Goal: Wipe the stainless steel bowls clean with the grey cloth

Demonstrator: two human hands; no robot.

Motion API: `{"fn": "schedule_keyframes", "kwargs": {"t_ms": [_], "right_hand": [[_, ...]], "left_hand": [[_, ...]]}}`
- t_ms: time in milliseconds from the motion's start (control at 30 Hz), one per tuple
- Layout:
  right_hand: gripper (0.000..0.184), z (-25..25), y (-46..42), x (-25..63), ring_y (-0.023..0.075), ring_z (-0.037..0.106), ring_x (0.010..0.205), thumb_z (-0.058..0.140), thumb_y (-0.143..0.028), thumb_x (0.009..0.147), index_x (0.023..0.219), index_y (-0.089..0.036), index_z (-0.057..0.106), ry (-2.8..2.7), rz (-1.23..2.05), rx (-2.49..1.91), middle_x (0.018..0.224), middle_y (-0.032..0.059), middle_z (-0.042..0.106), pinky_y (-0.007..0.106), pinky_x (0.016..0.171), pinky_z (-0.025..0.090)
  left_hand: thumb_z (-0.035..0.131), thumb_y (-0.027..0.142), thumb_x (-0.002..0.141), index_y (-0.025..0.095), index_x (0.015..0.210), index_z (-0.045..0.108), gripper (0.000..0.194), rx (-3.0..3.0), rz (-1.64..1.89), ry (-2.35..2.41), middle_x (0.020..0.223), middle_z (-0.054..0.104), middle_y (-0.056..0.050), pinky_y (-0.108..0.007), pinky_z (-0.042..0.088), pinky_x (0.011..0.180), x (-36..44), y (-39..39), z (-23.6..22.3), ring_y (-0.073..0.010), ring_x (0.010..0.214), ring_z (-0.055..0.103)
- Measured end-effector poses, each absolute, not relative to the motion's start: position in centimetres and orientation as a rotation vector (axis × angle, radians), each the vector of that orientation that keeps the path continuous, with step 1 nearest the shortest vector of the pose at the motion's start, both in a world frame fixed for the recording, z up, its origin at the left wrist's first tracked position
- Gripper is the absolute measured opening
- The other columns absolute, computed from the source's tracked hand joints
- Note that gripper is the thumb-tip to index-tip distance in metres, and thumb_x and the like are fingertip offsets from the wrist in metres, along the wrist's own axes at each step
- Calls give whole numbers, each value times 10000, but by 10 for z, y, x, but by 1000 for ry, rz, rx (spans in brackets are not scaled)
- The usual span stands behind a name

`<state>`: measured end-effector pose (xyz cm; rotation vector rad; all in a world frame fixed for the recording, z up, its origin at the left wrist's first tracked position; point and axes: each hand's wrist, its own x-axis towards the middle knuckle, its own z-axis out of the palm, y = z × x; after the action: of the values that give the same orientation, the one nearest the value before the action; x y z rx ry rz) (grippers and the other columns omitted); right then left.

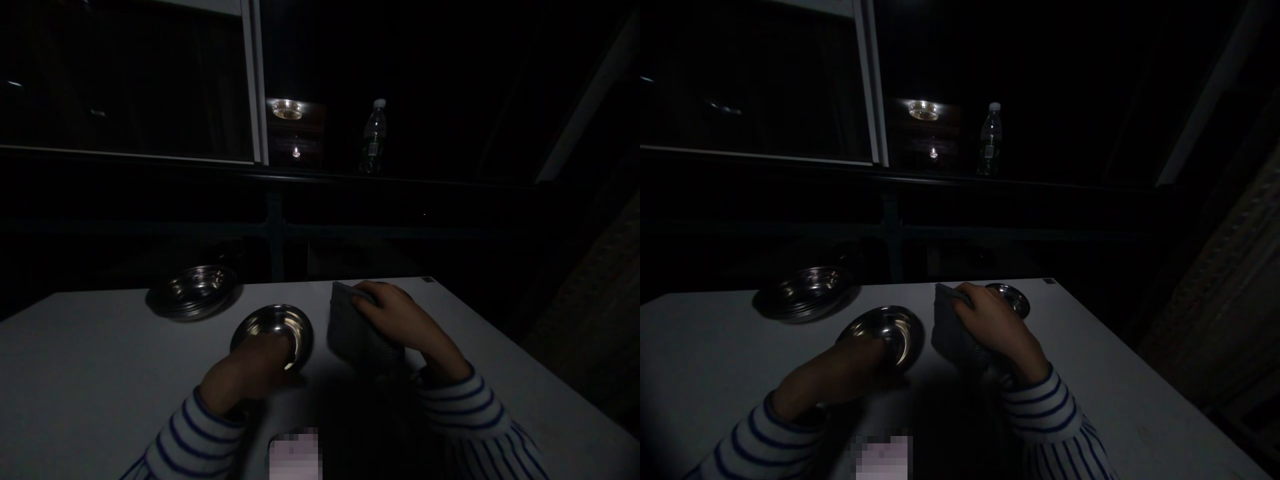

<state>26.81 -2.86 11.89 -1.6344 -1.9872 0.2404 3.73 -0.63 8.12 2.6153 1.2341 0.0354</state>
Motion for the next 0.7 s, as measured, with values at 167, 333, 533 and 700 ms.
{"fn": "schedule_keyframes", "kwargs": {"t_ms": [167,333,533,700], "right_hand": [[228,119,-29,268,188,611,853,420,-311,852,915,-209,614,-1960,267,-1570,900,29,674,272,702,408],[219,119,-28,269,193,604,867,428,-300,845,935,-205,604,-1958,245,-1590,918,36,667,269,701,399],[235,118,-28,269,189,596,842,402,-311,849,924,-198,594,-1993,182,-1679,904,54,659,259,674,374],[214,116,-30,267,187,585,781,389,-285,840,936,-194,557,-2129,126,-1754,852,59,651,260,628,337]], "left_hand": [[500,307,729,152,855,681,269,2696,-83,1279,858,688,-161,-339,415,634,43,-5,73,-293,794,634],[445,280,759,165,852,677,275,2660,22,1291,877,686,-146,-317,406,645,38,-3,83,-259,772,628],[400,389,799,204,751,657,320,2442,293,1319,744,677,-66,-245,362,556,26,3,99,-187,640,601],[379,401,814,191,780,681,370,2299,443,1250,739,685,-47,-234,389,586,24,6,105,-179,662,601]]}}
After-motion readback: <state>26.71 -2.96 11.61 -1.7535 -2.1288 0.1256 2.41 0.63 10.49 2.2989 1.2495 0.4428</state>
